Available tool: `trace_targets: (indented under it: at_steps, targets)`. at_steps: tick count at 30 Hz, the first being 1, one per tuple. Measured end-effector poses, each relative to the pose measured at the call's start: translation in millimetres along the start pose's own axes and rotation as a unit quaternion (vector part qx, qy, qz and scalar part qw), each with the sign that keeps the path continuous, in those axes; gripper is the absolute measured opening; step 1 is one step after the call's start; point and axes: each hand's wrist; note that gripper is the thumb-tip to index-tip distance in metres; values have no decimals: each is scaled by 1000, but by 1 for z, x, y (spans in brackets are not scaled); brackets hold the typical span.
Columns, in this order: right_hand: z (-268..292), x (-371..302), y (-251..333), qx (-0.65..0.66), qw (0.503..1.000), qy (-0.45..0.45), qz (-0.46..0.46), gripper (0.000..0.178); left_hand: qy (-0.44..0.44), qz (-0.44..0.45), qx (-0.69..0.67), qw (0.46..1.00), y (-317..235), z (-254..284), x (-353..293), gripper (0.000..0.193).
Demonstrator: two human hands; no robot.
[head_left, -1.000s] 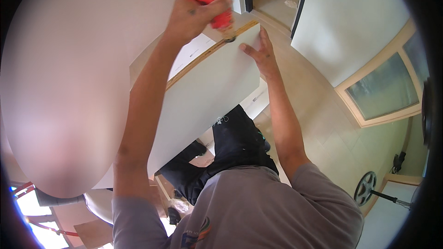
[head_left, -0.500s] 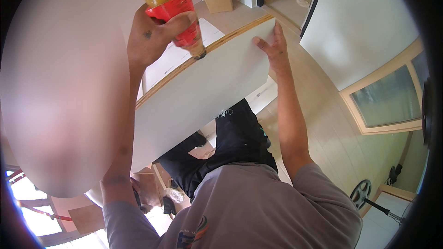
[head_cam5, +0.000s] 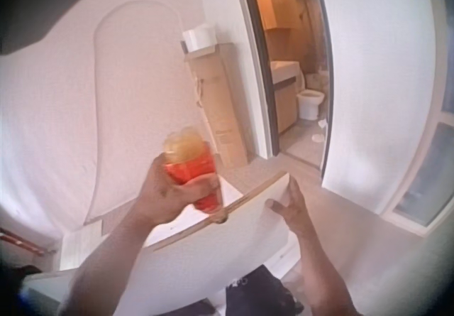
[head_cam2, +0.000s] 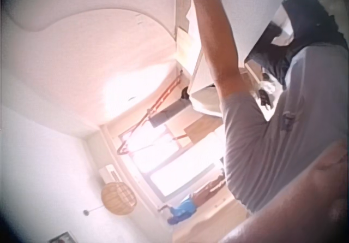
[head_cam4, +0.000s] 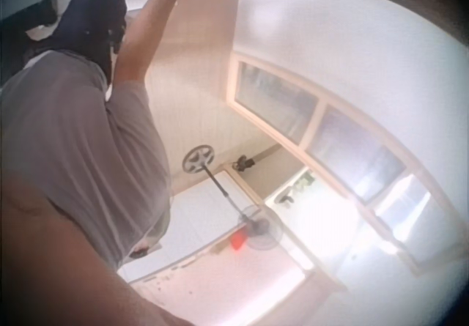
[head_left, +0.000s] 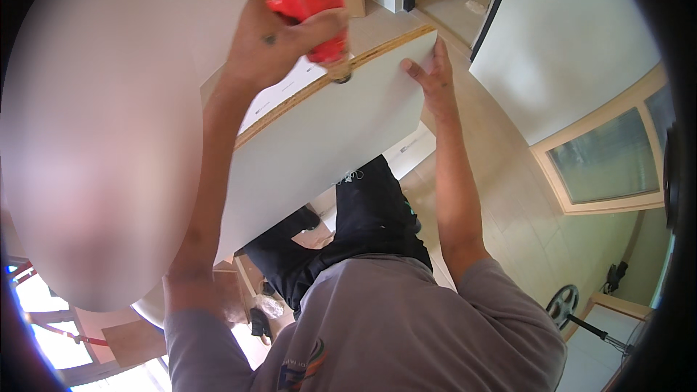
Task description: The person applies glue along the edge of a white board and then applies white edge banding to cover the exposed edge. They smooth the banding by hand and later use scissors to trim the excess.
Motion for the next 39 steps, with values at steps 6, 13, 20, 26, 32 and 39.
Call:
trace_targets:
  at_steps: [6, 13, 20, 26, 32, 39]
  targets:
    - [-6, -2, 2, 29, 999, 1, -16, 77, 7, 20, 4, 1000, 6, 24, -6, 42]
    - [-8, -4, 7, 61, 998, 0, -27, 78, -22, 13, 15, 1000, 5, -17, 14, 41]
    - [-8, -4, 11, 42, 998, 4, -36, 80, -29, 50, -12, 998, 5, 61, -38, 31]
    - [-14, -3, 9, 50, 998, 9, -34, 79, -42, 63, -15, 997, 14, 74, -48, 32]
    - [-12, -2, 2, 60, 998, 11, -33, 77, -20, 25, -24, 999, 17, 36, -17, 33]
    - [-10, -2, 5, 73, 997, 2, -24, 78, -28, 46, 6, 999, 14, 92, -58, 38]
Point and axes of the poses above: each hand's wrist, its own x-axis towards the middle knuckle, its own z-axis out of the back of the hand, y = z × x, and after that the axes turned 5 degrees about -y, right-handed
